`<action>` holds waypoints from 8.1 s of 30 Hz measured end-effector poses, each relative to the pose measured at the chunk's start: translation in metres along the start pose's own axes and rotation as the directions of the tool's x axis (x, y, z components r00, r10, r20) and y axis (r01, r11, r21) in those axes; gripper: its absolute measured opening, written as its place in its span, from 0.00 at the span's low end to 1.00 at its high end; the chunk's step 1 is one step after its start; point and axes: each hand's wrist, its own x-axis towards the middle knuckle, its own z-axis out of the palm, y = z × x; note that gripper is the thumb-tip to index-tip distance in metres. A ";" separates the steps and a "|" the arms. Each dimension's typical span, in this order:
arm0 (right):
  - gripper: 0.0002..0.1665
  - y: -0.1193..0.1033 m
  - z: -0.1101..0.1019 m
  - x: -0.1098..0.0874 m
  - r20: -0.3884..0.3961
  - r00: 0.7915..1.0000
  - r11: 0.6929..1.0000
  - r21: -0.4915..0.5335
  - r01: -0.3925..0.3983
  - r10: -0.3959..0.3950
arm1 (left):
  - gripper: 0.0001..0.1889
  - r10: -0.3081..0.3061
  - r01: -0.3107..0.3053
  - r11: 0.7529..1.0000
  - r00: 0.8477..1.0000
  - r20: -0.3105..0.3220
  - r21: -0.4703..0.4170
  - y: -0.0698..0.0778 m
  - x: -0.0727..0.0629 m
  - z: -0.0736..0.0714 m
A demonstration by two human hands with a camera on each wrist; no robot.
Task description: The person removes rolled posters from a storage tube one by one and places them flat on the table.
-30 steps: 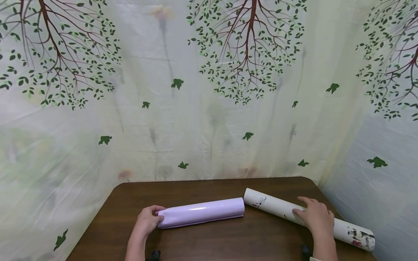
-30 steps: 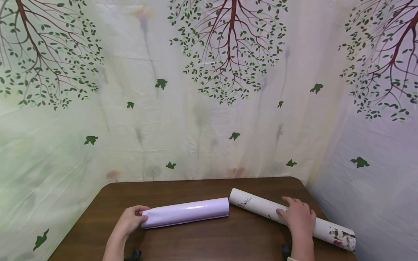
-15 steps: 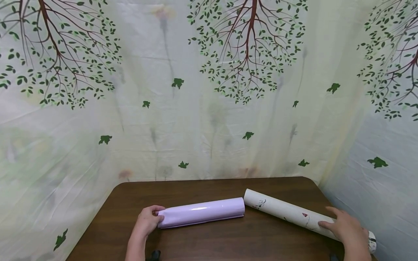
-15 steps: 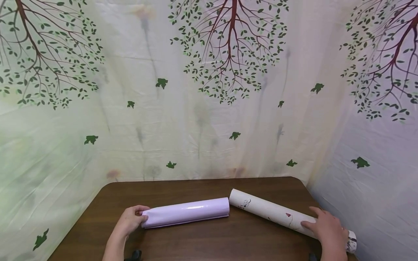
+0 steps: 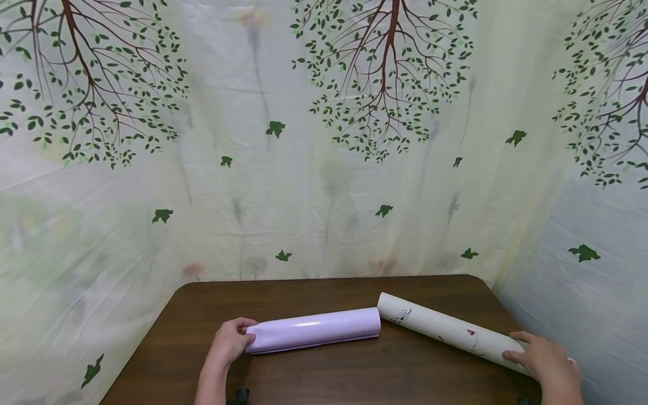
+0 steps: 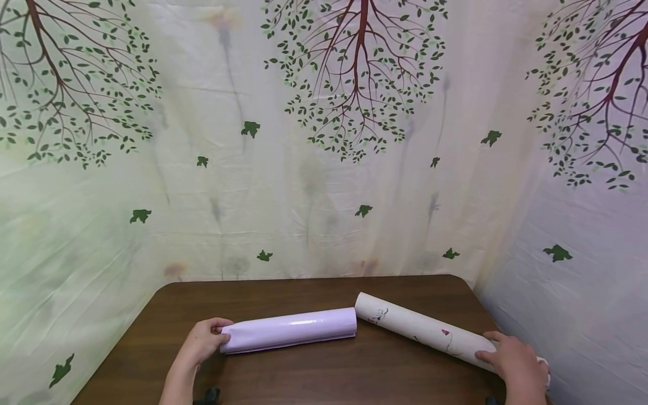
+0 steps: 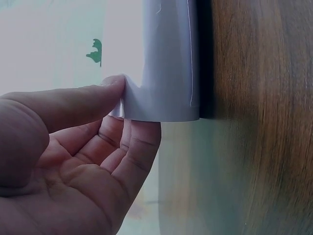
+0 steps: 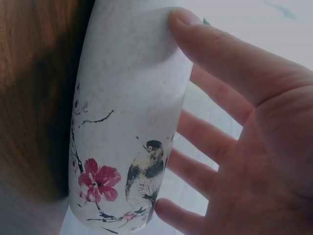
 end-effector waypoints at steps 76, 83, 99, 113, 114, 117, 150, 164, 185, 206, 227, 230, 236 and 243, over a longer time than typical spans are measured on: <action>0.35 -0.158 0.048 0.047 -0.326 0.919 0.974 -0.016 0.227 -0.220 | 0.13 0.096 -0.096 0.995 0.995 -0.001 0.000 0.021 -0.006 0.042; 0.33 -0.168 0.053 0.049 -0.346 0.902 0.963 -0.021 0.268 -0.259 | 0.13 0.101 -0.101 0.995 0.995 0.000 -0.004 0.022 -0.006 0.042; 0.29 -0.194 0.062 0.055 -0.367 0.872 0.942 -0.033 0.334 -0.323 | 0.13 0.099 -0.099 0.995 0.995 0.006 0.023 0.020 -0.005 0.042; 0.27 -0.207 0.068 0.062 -0.385 0.847 0.926 -0.067 0.372 -0.368 | 0.13 0.128 -0.128 0.991 0.992 0.003 0.027 0.023 -0.005 0.043; 0.27 -0.208 0.069 0.063 -0.387 0.844 0.924 -0.067 0.376 -0.371 | 0.13 0.128 -0.128 0.991 0.992 0.004 0.028 0.022 -0.005 0.043; 0.26 -0.209 0.070 0.063 -0.397 0.834 0.918 -0.072 0.389 -0.384 | 0.12 0.126 -0.126 0.992 0.992 0.005 0.030 0.022 -0.005 0.043; 0.26 -0.213 0.070 0.067 -0.427 0.762 0.866 -0.122 0.485 -0.487 | 0.13 0.155 -0.155 0.987 0.988 -0.006 0.049 0.023 -0.006 0.045; 0.28 -0.195 0.056 0.024 -0.494 0.718 0.849 -0.085 0.521 -0.490 | 0.12 0.119 -0.119 0.992 0.993 0.004 0.047 0.025 -0.005 0.046; 0.33 -0.170 0.068 0.022 -0.286 0.887 0.773 0.440 0.457 -0.362 | 0.12 0.095 -0.095 0.994 0.995 0.003 0.044 0.025 -0.004 0.046; 0.30 -0.163 0.087 0.038 -0.145 0.928 0.507 0.804 0.312 -0.342 | 0.13 0.079 -0.077 0.996 0.996 -0.038 0.051 0.024 -0.001 0.047; 0.19 -0.175 0.090 0.034 -0.219 0.886 0.587 0.681 0.438 -0.408 | 0.16 0.094 -0.089 0.993 0.994 -0.060 0.076 0.025 -0.001 0.046; 0.18 -0.176 0.089 0.034 -0.220 0.894 0.585 0.691 0.426 -0.391 | 0.18 0.137 -0.125 0.983 0.987 -0.083 0.131 0.029 -0.002 0.045; 0.16 -0.178 0.088 0.034 -0.239 0.894 0.601 0.671 0.434 -0.378 | 0.19 0.305 -0.251 0.934 0.931 -0.198 0.255 0.045 -0.007 0.053; 0.15 -0.181 0.085 0.029 -0.242 0.905 0.604 0.680 0.416 -0.351 | 0.32 0.730 -0.608 0.633 0.676 -0.105 0.479 0.058 -0.009 0.089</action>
